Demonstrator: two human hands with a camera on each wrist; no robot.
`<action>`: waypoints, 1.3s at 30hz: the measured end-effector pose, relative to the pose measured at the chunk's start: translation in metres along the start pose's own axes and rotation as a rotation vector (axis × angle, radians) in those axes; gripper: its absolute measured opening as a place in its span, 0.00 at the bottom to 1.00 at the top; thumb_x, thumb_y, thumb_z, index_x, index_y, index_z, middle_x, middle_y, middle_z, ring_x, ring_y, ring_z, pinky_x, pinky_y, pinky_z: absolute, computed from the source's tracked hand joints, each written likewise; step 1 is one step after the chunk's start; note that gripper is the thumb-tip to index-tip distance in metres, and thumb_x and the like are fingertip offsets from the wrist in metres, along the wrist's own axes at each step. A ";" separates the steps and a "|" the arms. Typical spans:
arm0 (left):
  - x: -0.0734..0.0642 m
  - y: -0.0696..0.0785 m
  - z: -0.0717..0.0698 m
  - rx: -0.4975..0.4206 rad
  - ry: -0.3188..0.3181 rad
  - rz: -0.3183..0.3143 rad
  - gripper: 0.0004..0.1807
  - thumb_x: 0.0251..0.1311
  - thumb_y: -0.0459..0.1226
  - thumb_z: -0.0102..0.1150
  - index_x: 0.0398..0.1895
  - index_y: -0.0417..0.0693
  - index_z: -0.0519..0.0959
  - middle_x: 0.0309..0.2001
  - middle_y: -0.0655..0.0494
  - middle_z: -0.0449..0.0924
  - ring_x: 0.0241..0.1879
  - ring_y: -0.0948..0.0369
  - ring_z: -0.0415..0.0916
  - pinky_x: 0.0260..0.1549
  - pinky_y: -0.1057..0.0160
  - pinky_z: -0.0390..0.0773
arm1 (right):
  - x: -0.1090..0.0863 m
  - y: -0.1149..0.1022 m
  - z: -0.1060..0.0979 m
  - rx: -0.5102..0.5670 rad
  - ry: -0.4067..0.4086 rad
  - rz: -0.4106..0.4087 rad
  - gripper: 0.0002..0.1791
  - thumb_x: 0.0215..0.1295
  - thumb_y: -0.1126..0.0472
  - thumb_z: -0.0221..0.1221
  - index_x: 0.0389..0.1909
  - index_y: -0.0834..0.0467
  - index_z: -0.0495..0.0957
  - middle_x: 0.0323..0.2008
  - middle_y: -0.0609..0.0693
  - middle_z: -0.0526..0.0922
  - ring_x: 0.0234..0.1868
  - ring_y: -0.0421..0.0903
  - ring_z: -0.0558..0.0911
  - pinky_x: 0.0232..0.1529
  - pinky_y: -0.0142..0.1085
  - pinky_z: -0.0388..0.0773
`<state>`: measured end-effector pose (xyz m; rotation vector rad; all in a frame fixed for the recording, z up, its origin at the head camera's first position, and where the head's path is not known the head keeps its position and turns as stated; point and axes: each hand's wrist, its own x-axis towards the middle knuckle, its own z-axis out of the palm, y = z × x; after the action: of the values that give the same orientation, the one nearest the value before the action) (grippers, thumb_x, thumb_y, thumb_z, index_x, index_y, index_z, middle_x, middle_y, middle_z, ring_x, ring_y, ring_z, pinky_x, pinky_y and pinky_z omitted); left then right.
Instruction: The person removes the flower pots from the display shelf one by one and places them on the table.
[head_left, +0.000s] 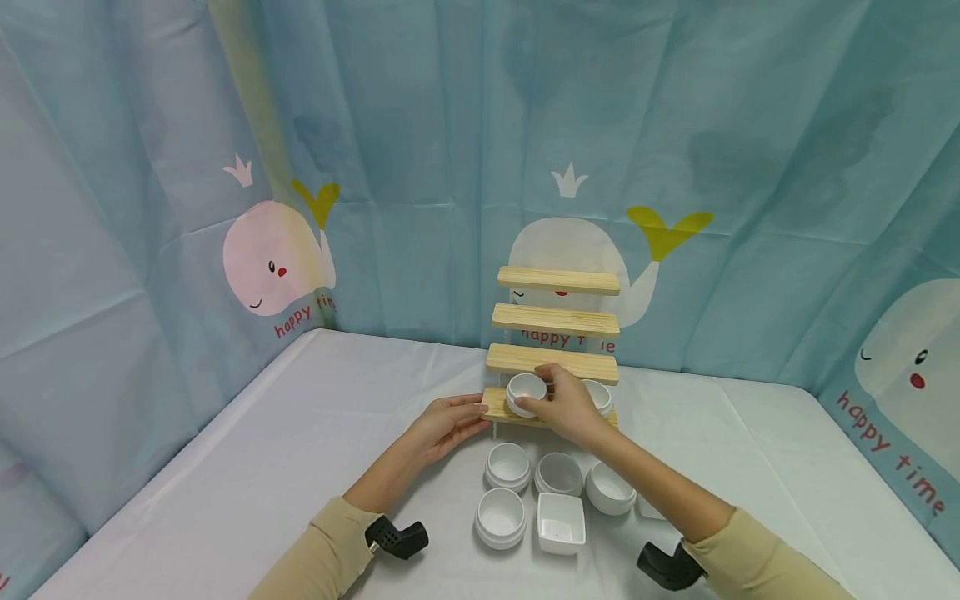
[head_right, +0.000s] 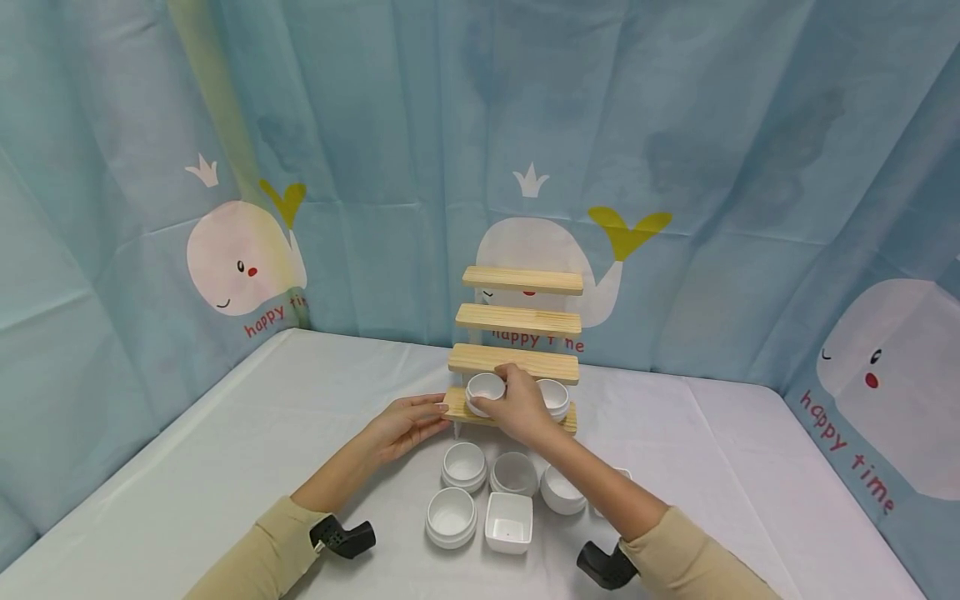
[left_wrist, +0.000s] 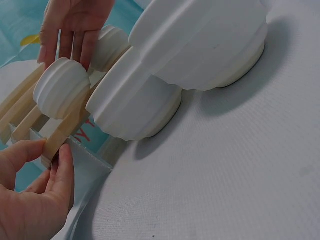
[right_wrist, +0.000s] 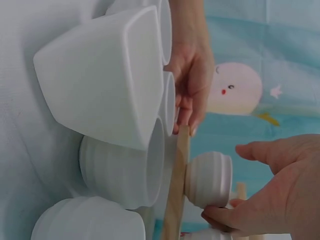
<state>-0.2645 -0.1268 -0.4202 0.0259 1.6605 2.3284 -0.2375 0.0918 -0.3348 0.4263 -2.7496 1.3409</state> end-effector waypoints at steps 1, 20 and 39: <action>0.000 0.000 0.000 0.000 0.000 0.000 0.28 0.77 0.25 0.51 0.76 0.21 0.60 0.68 0.28 0.71 0.50 0.60 0.83 0.55 0.68 0.87 | 0.000 0.000 0.001 -0.002 0.002 -0.002 0.33 0.67 0.62 0.71 0.66 0.75 0.71 0.62 0.72 0.79 0.57 0.63 0.82 0.56 0.51 0.86; -0.001 0.000 0.000 0.003 -0.003 0.001 0.29 0.77 0.25 0.52 0.76 0.21 0.60 0.68 0.28 0.71 0.51 0.60 0.83 0.55 0.68 0.87 | 0.001 0.005 0.013 0.021 0.070 -0.053 0.31 0.64 0.65 0.73 0.61 0.77 0.73 0.56 0.71 0.82 0.54 0.62 0.83 0.54 0.52 0.85; 0.000 0.001 0.000 0.006 -0.008 0.003 0.28 0.77 0.25 0.52 0.75 0.21 0.60 0.67 0.30 0.73 0.50 0.61 0.84 0.55 0.68 0.87 | 0.002 0.009 0.015 0.016 0.084 -0.039 0.30 0.63 0.64 0.74 0.60 0.75 0.75 0.56 0.70 0.83 0.45 0.54 0.81 0.42 0.38 0.82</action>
<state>-0.2647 -0.1272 -0.4196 0.0397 1.6644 2.3229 -0.2410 0.0847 -0.3507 0.4127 -2.6505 1.3407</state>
